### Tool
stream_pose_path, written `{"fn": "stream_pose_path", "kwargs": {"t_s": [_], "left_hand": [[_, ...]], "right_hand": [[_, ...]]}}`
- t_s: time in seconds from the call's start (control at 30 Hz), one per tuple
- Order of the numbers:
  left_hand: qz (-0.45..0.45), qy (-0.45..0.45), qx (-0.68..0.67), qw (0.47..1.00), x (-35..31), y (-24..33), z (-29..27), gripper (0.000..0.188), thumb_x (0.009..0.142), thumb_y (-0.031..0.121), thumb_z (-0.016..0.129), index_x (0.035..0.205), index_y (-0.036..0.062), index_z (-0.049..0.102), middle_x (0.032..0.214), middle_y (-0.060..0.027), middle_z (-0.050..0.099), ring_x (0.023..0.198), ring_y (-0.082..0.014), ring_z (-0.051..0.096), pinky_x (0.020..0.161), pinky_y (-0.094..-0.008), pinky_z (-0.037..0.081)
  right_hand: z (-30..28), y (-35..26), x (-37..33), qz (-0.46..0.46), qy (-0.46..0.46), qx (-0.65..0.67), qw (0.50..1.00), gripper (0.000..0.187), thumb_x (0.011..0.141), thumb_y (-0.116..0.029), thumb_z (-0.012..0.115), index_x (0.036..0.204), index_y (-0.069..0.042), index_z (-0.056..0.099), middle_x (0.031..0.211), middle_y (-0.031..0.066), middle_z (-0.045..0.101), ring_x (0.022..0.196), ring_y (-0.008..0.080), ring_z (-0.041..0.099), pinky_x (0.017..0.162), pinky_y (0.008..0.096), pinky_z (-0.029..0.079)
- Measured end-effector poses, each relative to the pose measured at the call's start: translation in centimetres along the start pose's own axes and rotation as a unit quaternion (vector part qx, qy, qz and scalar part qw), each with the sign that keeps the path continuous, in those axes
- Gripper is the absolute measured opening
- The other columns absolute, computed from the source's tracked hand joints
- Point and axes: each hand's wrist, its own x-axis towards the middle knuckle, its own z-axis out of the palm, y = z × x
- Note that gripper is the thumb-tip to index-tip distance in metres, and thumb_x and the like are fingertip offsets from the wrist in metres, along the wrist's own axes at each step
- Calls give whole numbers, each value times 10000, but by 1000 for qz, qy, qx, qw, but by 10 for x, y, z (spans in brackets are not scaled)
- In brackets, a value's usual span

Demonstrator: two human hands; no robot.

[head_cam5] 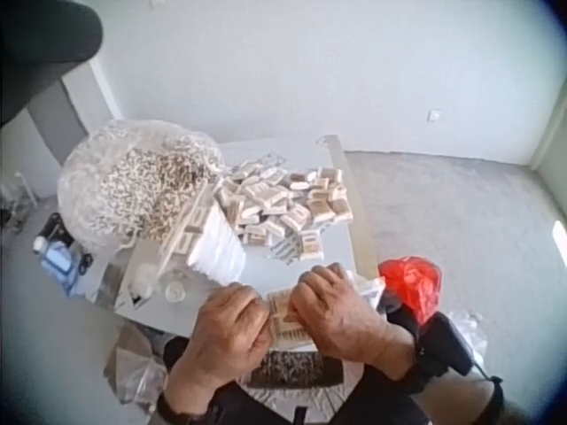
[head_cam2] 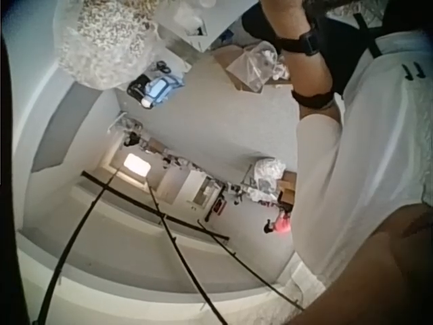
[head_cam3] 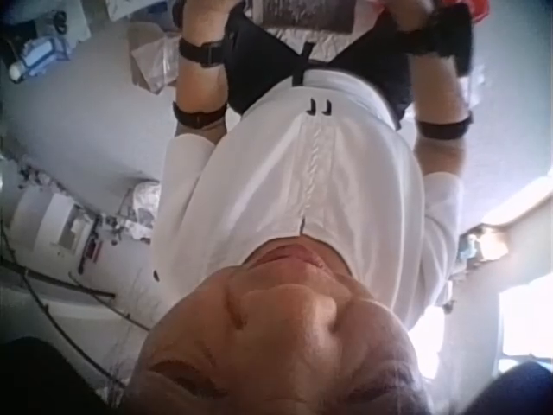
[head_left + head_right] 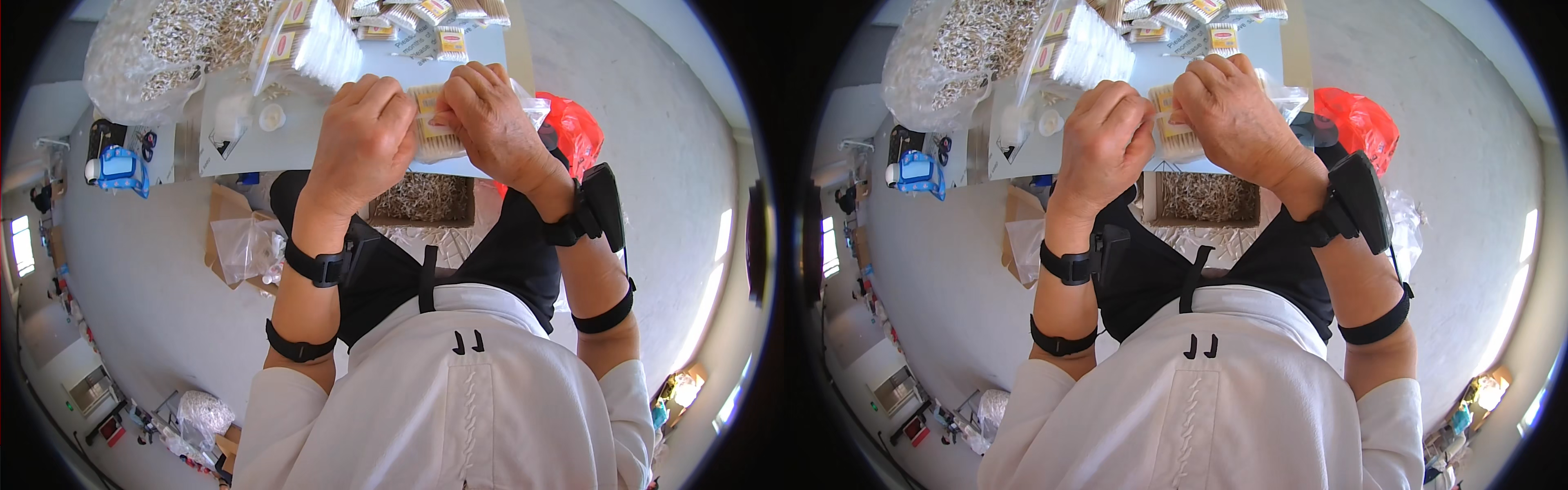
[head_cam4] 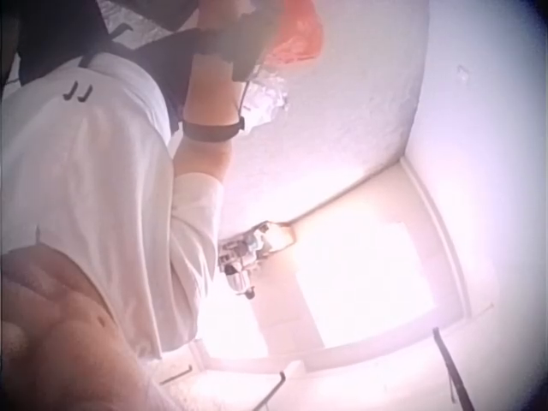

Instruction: Packing small boxes of cotton swabs into plastic bags at a workbench.

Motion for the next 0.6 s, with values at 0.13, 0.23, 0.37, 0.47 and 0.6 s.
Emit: {"fn": "stream_pose_path", "kwargs": {"t_s": [0.13, 0.23, 0.37, 0.47, 0.6], "left_hand": [[3, -11, 11, 1000, 2, -1, 4, 164, 629, -25, 630, 755, 17, 534, 768, -89, 516, 746, -277, 537, 659, -379, 478], [10, -11, 17, 1000, 4, -1, 5, 159, 631, -17, 633, 747, 21, 530, 760, -88, 511, 738, -271, 533, 663, -375, 476], [51, 1, 19, 999, 9, 2, 12, 171, 619, -7, 641, 739, 29, 524, 761, -89, 511, 746, -265, 537, 680, -369, 476], [52, -13, 18, 998, 12, 2, 11, 169, 625, 2, 645, 742, 33, 527, 766, -94, 514, 758, -265, 540, 693, -375, 477], [24, -30, -6, 999, 11, 2, 8, 177, 645, -85, 625, 767, -9, 522, 779, -115, 521, 737, -292, 550, 650, -386, 496]], "right_hand": [[1, 1, 0, -5, 13, 5, 1000, 159, 822, -132, 623, 854, -43, 495, 838, 110, 534, 848, 302, 544, 796, 403, 389], [1, 0, 0, 1, 3, -3, 1000, 153, 814, -124, 623, 849, -44, 496, 846, 108, 538, 852, 299, 544, 796, 399, 392], [1, 0, 0, 2, -1, -2, 1000, 142, 795, -108, 624, 854, -47, 511, 848, 106, 546, 853, 297, 548, 800, 395, 396], [-1, 2, 2, -5, -2, 9, 1000, 139, 782, -107, 631, 846, -49, 522, 845, 102, 548, 850, 290, 548, 793, 389, 404], [-16, 12, -2, -37, -22, 11, 999, 175, 780, -98, 651, 857, -29, 511, 863, 120, 510, 834, 311, 503, 776, 391, 416]]}}
